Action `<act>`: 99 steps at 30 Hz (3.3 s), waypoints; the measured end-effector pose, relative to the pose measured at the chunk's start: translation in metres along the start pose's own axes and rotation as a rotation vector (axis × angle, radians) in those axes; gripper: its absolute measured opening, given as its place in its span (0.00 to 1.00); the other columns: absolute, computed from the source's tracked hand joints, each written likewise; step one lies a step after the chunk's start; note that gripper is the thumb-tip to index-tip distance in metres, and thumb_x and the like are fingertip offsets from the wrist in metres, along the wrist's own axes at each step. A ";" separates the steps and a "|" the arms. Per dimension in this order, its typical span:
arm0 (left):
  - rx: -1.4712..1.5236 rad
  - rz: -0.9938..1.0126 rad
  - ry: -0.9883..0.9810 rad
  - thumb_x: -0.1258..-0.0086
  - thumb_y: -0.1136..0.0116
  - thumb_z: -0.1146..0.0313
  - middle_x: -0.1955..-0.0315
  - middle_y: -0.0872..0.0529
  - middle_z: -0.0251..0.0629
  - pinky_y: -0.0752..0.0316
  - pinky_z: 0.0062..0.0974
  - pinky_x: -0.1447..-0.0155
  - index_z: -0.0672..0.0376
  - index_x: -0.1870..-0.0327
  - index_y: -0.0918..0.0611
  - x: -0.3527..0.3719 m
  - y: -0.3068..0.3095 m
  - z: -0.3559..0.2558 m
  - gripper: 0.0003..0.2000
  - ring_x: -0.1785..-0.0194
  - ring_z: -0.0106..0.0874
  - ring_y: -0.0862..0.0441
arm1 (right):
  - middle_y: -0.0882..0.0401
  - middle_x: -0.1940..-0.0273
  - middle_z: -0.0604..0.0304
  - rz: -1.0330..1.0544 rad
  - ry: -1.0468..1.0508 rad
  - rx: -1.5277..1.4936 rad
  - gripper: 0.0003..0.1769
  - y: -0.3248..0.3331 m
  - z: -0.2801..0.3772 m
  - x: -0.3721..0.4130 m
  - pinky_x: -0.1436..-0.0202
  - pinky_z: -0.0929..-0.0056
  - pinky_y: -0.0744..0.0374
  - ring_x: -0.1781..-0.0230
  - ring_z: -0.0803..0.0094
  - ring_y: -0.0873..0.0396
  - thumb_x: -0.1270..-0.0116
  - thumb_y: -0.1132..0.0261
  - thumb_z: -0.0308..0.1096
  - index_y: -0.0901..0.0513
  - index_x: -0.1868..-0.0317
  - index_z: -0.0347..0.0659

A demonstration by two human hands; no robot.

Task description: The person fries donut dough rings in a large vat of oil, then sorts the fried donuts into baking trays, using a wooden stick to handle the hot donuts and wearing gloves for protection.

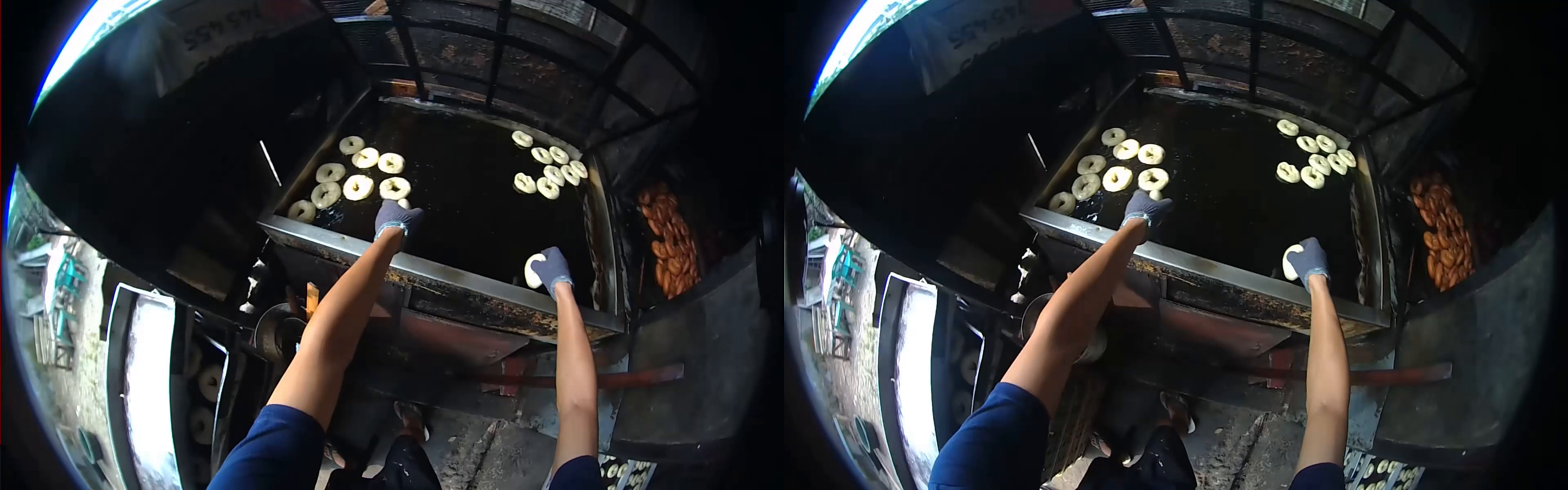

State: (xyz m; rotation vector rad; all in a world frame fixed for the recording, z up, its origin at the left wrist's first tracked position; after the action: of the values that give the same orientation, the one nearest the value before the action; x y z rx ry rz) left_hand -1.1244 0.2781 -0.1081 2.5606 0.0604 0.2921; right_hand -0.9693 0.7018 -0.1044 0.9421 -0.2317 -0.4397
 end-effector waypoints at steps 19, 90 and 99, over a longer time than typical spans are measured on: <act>1.396 -1.656 0.428 0.35 0.40 0.38 0.56 0.13 0.41 0.23 0.47 0.45 0.56 0.44 0.20 0.812 0.387 0.340 0.31 0.55 0.39 0.17 | 0.20 0.50 0.54 0.702 0.903 -0.901 0.12 -0.047 0.376 0.422 0.45 0.73 0.20 0.51 0.70 0.20 0.27 0.48 0.21 0.21 0.48 0.30; 1.344 -1.547 1.244 0.26 0.44 0.60 0.58 0.19 0.33 0.26 0.22 0.55 0.67 0.35 0.28 1.254 -0.020 0.656 0.24 0.60 0.23 0.23 | 0.15 0.60 0.56 1.920 0.561 0.691 0.20 -0.514 0.014 1.200 0.60 0.71 0.16 0.65 0.70 0.16 0.31 0.41 0.33 0.21 0.40 0.36; 0.669 -1.442 0.419 0.24 0.44 0.65 0.42 0.21 0.43 0.31 0.27 0.34 0.68 0.35 0.27 1.116 0.327 0.488 0.22 0.40 0.30 0.24 | 0.15 0.65 0.51 0.941 0.892 0.429 0.13 -0.343 0.142 0.666 0.63 0.62 0.19 0.66 0.55 0.16 0.36 0.40 0.36 0.14 0.57 0.42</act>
State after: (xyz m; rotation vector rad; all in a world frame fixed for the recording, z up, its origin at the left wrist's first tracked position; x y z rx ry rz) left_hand 0.0654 -0.1391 -0.1162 2.2334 2.2824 0.2138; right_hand -0.5215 0.1173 -0.3031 1.2343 0.0720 0.9273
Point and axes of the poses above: each hand's wrist, its own x-axis away from the middle knuckle, its own y-axis out of the back of the hand, z = x × y, the point moved 9 cm from there along -x, towards the middle knuckle
